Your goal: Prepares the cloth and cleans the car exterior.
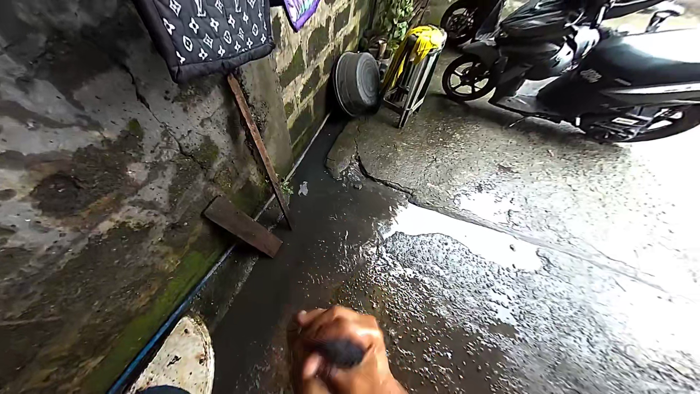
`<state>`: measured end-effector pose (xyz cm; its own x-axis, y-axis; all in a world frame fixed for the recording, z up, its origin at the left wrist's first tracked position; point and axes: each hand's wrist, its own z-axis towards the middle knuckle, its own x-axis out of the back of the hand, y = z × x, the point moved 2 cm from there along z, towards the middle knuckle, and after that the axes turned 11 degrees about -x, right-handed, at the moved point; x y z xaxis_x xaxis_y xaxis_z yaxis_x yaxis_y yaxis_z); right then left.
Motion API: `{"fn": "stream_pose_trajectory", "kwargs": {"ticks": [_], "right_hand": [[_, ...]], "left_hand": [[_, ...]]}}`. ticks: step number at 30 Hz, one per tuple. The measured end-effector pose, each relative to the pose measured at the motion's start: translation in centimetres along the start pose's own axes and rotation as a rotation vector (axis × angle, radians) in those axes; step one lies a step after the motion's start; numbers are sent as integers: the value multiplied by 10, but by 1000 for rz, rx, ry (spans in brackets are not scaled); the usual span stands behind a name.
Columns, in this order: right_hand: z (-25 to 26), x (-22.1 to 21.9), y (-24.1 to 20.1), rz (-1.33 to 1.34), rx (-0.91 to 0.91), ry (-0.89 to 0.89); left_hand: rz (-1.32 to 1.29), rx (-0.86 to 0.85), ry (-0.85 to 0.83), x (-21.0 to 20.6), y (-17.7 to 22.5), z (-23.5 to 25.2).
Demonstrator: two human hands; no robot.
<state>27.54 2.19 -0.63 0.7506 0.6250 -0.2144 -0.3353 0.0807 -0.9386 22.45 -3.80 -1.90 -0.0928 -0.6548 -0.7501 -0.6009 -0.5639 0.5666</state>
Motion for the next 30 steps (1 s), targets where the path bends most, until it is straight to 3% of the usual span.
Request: {"fn": "stream_pose_trajectory", "kwargs": {"ticks": [2,4,6,8,10,12,15,19,23,27,30], "right_hand": [[0,3,0,287,-243,407],[13,8,-6,464,-523,588],[27,18,-12,684,-777,518],[47,32,-22,807,-942,333],[66,46,-28,599,-1039,139],[75,56,-30,412,-1158,-42],[76,61,-23,412,-1455,-292],[65,80,24,158,-1564,-520],[40,89,81,-102,-1615,-565],[8,101,131,-173,-1735,-592],[-6,100,155,-257,-1811,-581]], "left_hand": [[478,-415,19,-43,2,-3],[724,-796,-255,-56,0,1],[855,-1055,-643,-58,2,3],[886,-1180,-962,-63,2,5],[928,-1264,-1194,-72,0,6],[975,-1328,-1291,-76,-7,1],[1013,-1379,-1407,-72,-24,-13],[1060,-1316,-1634,-39,-61,-9],[1130,-1137,-1789,9,-96,1],[1223,-929,-1911,47,-120,0],[1286,-881,-1958,69,-136,1]]}}
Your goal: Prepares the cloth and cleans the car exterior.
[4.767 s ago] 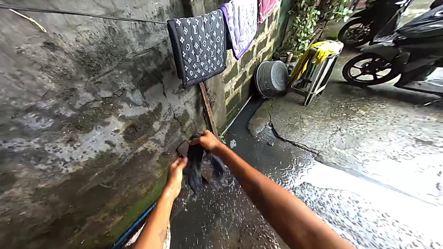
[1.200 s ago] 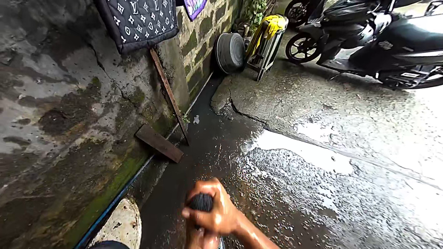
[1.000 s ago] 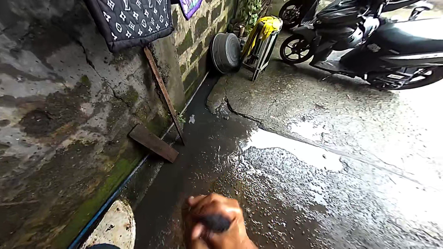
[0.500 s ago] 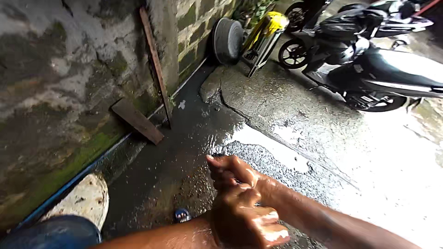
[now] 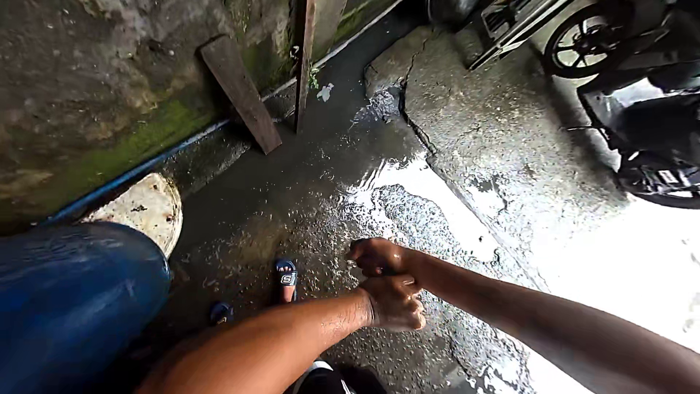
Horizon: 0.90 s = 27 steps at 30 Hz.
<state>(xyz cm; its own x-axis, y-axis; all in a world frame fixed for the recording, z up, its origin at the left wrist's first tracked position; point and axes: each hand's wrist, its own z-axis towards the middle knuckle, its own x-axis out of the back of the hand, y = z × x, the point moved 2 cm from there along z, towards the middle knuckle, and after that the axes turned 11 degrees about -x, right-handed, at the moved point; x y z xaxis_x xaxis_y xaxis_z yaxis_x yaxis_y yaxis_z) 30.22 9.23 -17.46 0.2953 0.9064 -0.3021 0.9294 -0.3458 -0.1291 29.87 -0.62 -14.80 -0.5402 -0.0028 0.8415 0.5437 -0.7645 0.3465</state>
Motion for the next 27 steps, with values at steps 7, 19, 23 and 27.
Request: {"fn": "stream_pose_trajectory", "kwargs": {"ticks": [7,19,23,27], "right_hand": [[33,-30,5,-471,-179,227],[83,-45,-19,-969,-236,516],[85,-71,-37,-1069,-286,544],[86,-105,-48,-1139,-305,635]], "left_hand": [[-358,91,-220,-26,7,-21],[-894,787,-281,-26,-21,-40],[-912,1076,-398,54,-5,-43],[-962,1145,-279,88,9,-70]]}}
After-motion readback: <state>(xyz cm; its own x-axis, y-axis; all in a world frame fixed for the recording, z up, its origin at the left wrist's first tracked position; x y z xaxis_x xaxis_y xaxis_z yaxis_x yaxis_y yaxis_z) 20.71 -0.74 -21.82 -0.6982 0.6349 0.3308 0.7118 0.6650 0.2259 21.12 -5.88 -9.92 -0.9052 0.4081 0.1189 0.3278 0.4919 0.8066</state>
